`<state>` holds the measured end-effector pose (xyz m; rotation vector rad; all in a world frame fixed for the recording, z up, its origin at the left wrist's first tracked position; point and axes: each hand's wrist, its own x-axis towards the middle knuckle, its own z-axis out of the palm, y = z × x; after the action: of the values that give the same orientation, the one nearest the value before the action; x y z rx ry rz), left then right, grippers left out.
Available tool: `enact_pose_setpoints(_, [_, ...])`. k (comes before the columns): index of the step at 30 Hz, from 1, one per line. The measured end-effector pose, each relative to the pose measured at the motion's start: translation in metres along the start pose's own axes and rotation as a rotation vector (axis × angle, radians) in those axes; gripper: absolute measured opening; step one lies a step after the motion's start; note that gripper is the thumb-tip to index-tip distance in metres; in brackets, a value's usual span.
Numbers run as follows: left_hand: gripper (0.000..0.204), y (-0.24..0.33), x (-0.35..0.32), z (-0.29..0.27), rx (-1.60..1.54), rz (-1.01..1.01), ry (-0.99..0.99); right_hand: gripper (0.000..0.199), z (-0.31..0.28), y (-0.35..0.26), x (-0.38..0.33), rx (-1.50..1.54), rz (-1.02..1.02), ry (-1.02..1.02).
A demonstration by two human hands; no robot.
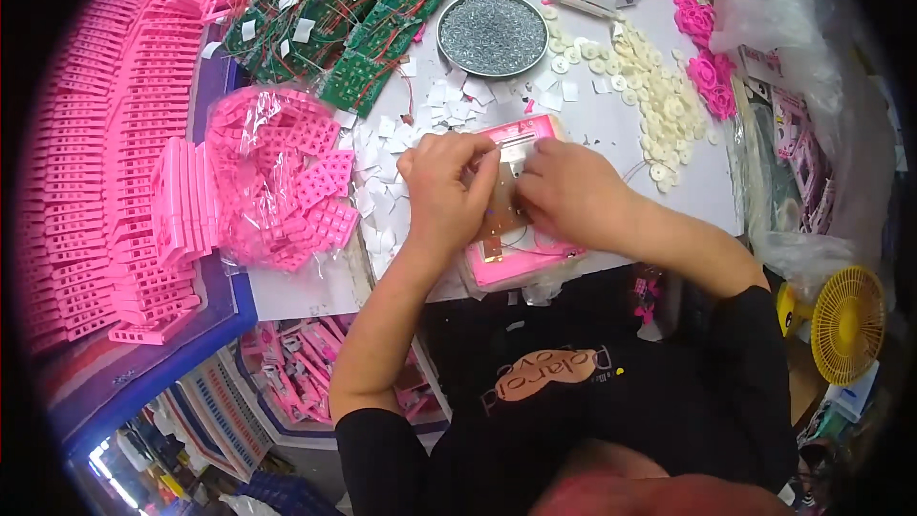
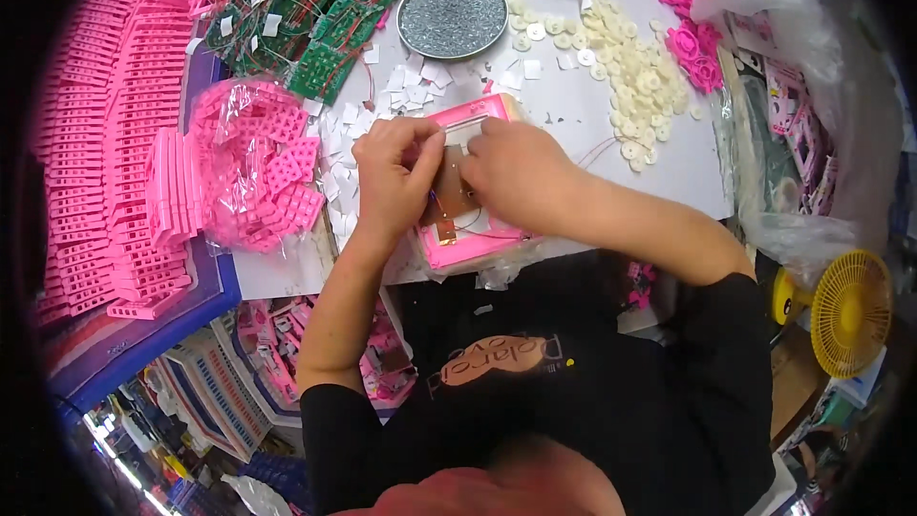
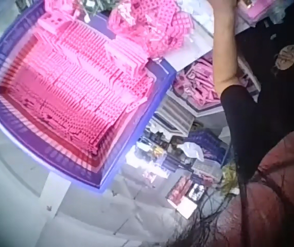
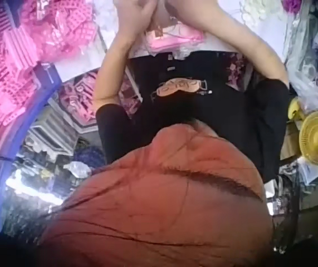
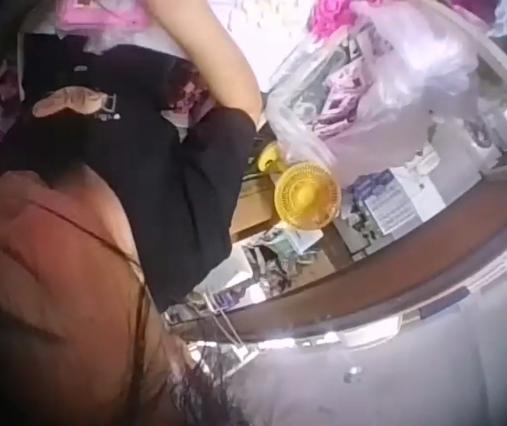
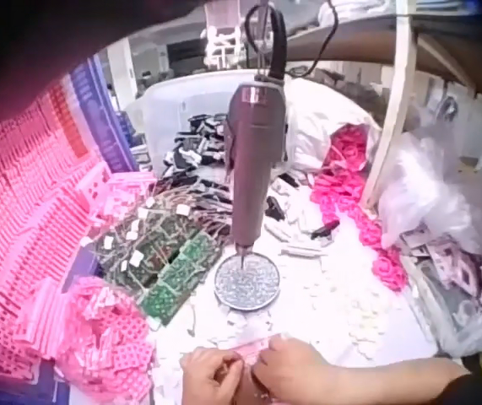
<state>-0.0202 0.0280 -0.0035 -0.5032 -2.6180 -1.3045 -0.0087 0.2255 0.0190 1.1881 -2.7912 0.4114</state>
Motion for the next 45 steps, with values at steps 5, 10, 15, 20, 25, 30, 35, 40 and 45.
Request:
enact_pose_setpoints(5, [0.012, 0.018, 0.013, -0.006, 0.359, 0.227, -0.177, 0.019, -0.006, -0.006, -0.022, 0.177, 0.071, 0.119])
enact_pose_setpoints(10, [0.015, 0.024, 0.034, -0.006, 0.587, 0.437, -0.468, 0.018, 0.003, -0.009, -0.027, 0.187, 0.13, 0.214])
enact_pose_setpoints(15, [0.018, 0.034, 0.047, -0.004, 0.655, 0.537, -0.627, 0.016, 0.005, -0.005, -0.026, 0.193, 0.109, 0.22])
enact_pose_setpoints(20, [0.015, 0.051, 0.055, 0.001, 0.759, 0.515, -0.895, 0.016, 0.005, -0.003, -0.029, 0.2, 0.1, 0.228])
enact_pose_setpoints(25, [0.014, 0.051, 0.065, 0.005, 0.628, 0.291, -0.986, 0.015, -0.001, 0.001, -0.027, 0.214, 0.133, 0.303])
enact_pose_setpoints(30, [0.01, 0.032, 0.071, 0.013, 0.557, 0.12, -0.937, 0.012, -0.001, -0.002, -0.027, 0.191, 0.157, 0.267])
enact_pose_setpoints(35, [0.012, 0.029, 0.087, -0.004, 0.355, -0.148, -0.9, 0.011, -0.001, -0.006, -0.024, 0.215, 0.225, 0.174])
enact_pose_setpoints(40, [0.011, 0.017, 0.083, -0.005, 0.203, -0.317, -0.861, 0.013, 0.002, 0.003, -0.016, 0.257, 0.215, 0.199])
enact_pose_setpoints(45, [0.014, 0.019, 0.082, -0.005, 0.245, -0.272, -0.824, 0.015, 0.011, 0.015, -0.005, 0.326, 0.158, 0.344])
